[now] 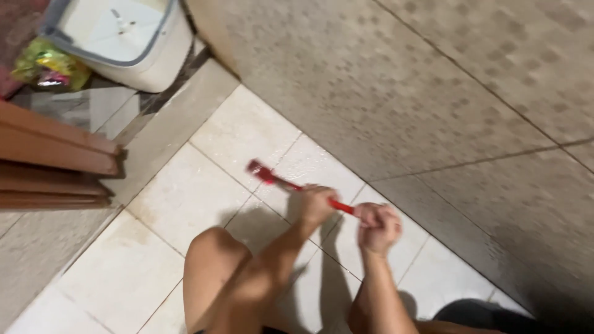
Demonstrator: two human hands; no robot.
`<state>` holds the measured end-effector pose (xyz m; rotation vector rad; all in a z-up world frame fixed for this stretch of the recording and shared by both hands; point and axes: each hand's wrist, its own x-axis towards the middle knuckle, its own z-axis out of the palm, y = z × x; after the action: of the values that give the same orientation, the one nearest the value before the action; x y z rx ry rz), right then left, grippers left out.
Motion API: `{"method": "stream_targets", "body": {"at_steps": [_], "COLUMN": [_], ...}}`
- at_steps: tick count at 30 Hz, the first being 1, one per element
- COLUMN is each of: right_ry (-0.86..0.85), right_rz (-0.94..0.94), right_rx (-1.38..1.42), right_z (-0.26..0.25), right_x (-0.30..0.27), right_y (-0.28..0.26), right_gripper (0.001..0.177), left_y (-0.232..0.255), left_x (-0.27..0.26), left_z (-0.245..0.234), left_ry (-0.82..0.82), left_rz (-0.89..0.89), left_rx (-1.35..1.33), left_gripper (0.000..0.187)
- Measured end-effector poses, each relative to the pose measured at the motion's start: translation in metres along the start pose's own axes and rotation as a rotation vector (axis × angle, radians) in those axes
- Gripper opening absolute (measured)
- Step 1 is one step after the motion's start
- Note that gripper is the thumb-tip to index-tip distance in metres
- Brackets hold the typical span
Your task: The person squats on the bathroom floor and scrubs the white tiles with a red brush. They briefly pick up a small packet from the toilet lid and place it on the floor before continuing to scrub the floor area near the door and walls.
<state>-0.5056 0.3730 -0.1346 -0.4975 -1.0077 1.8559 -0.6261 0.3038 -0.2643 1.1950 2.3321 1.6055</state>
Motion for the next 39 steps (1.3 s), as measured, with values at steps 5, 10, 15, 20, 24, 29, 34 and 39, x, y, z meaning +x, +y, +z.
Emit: {"method": "stream_targets", "body": {"at_steps": [5,10,15,20,24,29,34,39], "right_ry": [0.001,0.179,0.096,0.069,0.036,0.191,0.022,0.055], "right_rz": [-0.045,-0.358,-0.418,-0.279,-0.241,-0.277,-0.394,-0.229], "right_rx": [-0.008,-0.300,-0.267,-0.209,-0.116,-0.112,-0.169,-0.109], "right_z": [-0.007,-0.047,-0.048,-0.052,-0.054,-0.036,-0.019,-0.026], "right_x": [0.004,0.012,0.010,0.001,0.015,0.031,0.027,0.036], "right_y": [-0.011,-0.100,-0.128,-0.010,0.048,-0.049,-0.069,0.037], "right_gripper": [0.030,0.018,0.037,0.029,0.026,0.026,0.034,0.031], "left_y": [0.021,0.102,0.137,0.013,-0.015,0.046,0.071,0.003], "left_x": [0.021,0.012,0.008,0.050,0.084,0.044,0.037,0.096], "left_z": [0.014,0.133,0.144,0.068,0.013,0.106,0.108,0.009], "left_ry": [-0.054,-0.200,-0.119,-0.405,-0.351,-0.142,-0.068,-0.297], "left_rz": [0.050,0.059,0.194,0.203,0.279,0.180,0.136,0.171], "left_rx": [-0.004,-0.457,-0.364,-0.078,0.214,-0.128,-0.304,0.131], "left_gripper": [0.013,0.006,0.006,0.006,0.014,0.006,0.010,0.011]}}
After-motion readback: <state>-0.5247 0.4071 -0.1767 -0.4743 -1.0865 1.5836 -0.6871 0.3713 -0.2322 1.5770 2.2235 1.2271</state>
